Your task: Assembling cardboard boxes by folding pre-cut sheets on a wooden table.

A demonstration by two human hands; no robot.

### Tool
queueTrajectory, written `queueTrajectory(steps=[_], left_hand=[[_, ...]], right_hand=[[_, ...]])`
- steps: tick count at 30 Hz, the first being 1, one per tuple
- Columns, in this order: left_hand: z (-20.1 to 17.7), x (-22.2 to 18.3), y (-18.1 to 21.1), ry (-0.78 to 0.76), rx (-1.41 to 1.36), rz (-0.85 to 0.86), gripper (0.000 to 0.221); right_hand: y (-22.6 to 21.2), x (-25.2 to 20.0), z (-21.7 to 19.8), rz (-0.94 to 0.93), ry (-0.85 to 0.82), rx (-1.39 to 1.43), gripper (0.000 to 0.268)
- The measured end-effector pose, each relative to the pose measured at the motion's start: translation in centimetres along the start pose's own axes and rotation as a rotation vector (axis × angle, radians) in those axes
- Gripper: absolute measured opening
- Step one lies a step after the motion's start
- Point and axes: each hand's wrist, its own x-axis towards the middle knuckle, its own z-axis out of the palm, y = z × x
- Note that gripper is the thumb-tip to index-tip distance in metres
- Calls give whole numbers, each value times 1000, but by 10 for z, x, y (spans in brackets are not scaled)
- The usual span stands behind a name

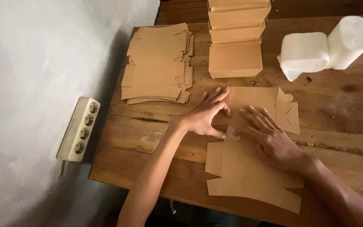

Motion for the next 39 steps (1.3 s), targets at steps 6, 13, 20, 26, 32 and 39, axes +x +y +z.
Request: queueTrajectory(steps=[6,13,20,26,32,39], left_hand=[[3,3,4,31,4,-21,60],[3,2,6,34,7,-36,51],[8,5,2,99,2,-46,44],[9,7,-5,137,-23,-29,46],[3,3,0,112,-41,-3,58],[-4,0,4,18,-13,-9,76]], right_hand=[[0,2,1,-5,-2,-44,68],[9,-2,6,-9,-11,-30,69],[3,1,2,15,-22,-30,65],[10,-3,9,22,-19,-31,62],[9,-3,9,6,-5,-28,61],[5,-1,5,11,-16,-28,65]])
